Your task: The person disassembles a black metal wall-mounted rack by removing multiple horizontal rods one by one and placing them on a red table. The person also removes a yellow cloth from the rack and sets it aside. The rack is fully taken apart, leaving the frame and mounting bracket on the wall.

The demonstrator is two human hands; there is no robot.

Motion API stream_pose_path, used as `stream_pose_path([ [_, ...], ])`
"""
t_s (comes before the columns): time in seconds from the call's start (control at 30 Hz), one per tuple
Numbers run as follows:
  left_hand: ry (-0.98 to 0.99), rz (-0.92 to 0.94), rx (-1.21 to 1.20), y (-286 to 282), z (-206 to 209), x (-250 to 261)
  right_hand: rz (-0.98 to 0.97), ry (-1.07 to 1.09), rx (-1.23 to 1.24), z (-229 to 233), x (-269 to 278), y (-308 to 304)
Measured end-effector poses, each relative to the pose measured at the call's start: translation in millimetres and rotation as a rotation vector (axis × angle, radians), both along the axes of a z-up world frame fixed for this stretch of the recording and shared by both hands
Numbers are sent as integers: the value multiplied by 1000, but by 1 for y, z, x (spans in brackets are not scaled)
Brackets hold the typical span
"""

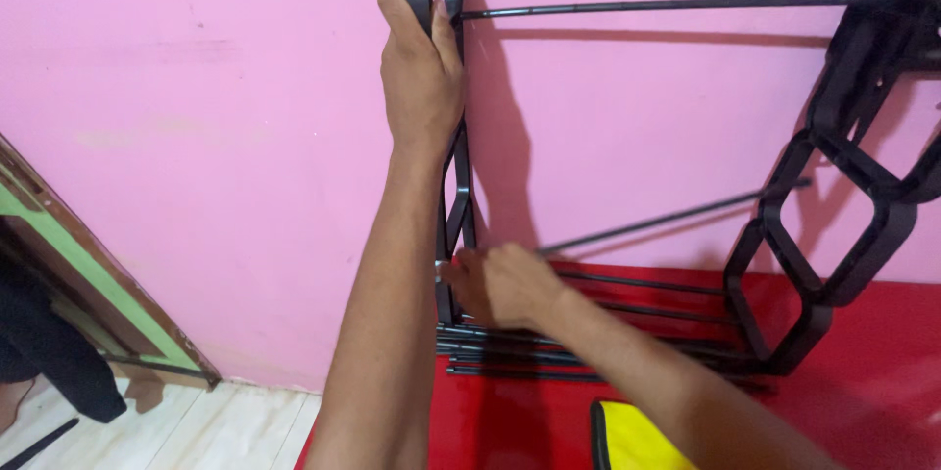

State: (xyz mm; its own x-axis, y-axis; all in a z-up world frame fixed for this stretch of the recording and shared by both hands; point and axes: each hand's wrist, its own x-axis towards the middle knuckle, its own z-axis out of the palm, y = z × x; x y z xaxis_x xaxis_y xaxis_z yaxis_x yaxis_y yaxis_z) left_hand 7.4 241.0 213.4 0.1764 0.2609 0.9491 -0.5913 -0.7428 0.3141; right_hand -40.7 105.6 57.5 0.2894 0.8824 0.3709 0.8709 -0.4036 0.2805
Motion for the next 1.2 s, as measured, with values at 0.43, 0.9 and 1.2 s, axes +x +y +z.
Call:
stream_pose_path([
  [0.43, 1, -3, 13, 0, -2, -2, -155, 334, -186, -127, 6, 21],
  [0.9, -14, 98, 66, 19, -3, 6, -98, 300, 42, -114, 7, -19],
  [1.2, -275, 416, 312, 1, -9, -12, -88, 42, 314, -60, 8, -94],
])
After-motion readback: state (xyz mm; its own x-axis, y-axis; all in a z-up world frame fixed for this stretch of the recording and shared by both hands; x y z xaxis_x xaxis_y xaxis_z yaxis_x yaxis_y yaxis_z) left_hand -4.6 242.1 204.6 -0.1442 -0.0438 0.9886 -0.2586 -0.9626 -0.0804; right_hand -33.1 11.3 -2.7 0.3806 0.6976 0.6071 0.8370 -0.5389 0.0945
